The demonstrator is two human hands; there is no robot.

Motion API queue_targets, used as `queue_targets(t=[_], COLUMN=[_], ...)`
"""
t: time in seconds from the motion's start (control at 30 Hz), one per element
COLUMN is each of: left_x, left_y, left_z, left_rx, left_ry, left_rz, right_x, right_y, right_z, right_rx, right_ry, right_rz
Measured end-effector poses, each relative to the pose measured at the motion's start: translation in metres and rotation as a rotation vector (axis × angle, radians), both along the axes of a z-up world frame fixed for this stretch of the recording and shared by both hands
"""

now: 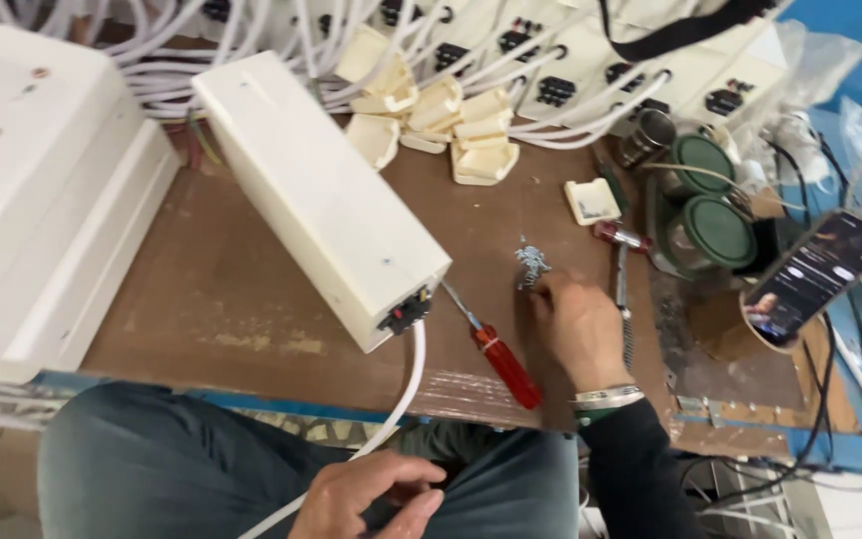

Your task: The person picks up a white electrical box and a small plastic cover, then uses a screwdriver to fasten the cover onto the box. The person continues to tighten the screws and adjusts the box on the table.

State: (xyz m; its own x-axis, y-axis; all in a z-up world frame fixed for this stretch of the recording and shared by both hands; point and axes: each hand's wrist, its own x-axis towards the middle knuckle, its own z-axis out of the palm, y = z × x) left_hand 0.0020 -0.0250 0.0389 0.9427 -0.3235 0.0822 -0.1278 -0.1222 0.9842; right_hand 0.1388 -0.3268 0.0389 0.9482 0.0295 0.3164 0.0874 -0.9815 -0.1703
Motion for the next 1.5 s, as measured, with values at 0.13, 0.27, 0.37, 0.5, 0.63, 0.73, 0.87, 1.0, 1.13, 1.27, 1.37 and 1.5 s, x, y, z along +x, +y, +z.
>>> queue_targets(t=[0.13, 0.27, 0.37, 0.5, 0.63, 0.73, 0.87, 1.0, 1.13, 1.27, 1.37, 1.5], left_x=[-0.004, -0.007, -0.005, -0.012, -0.018, -0.015, 0.003, 0.019, 0.011, -0.001, -0.002, -0.008], left_y=[0.004, 0.009, 0.015, 0.029, 0.028, 0.013, -0.012, -0.023, -0.024, -0.004, 0.009, 0.009], left_z=[-0.004, -0.011, -0.02, -0.053, -0.066, -0.06, -0.022, -0.011, -0.045, -0.081, -0.105, -0.108], left_rx=[-0.043, -0.011, 0.104, 0.07, -0.01, -0.161, -0.478, -0.593, -0.577, -0.751, -0.864, -0.783], left_ry=[0.261, 0.317, 0.43, 0.32, 0.374, 0.511, 0.624, 0.978, 1.111, 1.03, 0.867, 0.853], left_rz=[-0.061, -0.096, -0.089, -0.037, 0.008, 0.018, -0.044, -0.152, -0.008, 0.047, 0.048, 0.114], right_x=[0.022, 0.07, 0.118, 0.119, 0.078, 0.012, -0.093, -0.148, -0.159, -0.141, -0.115, -0.089], right_y=[0.011, 0.034, 0.038, 0.039, 0.021, 0.022, 0.025, 0.03, 0.054, 0.059, 0.054, 0.067], right_z=[0.029, 0.045, 0.03, 0.038, 0.049, 0.068, 0.064, -0.002, -0.009, 0.028, 0.044, 0.037], right_rx=[-0.106, 0.053, 0.04, 0.017, 0.136, 0.491, 1.023, 1.349, 1.489, 1.228, 0.691, 0.392], right_ry=[0.184, -0.183, -0.154, -0.117, -0.127, -0.011, 0.478, 0.566, 0.731, 0.684, 0.163, -0.024], right_rz=[-0.105, 0.039, 0.005, 0.017, 0.054, 0.067, 0.083, 0.048, 0.012, 0.2, -0.059, -0.165])
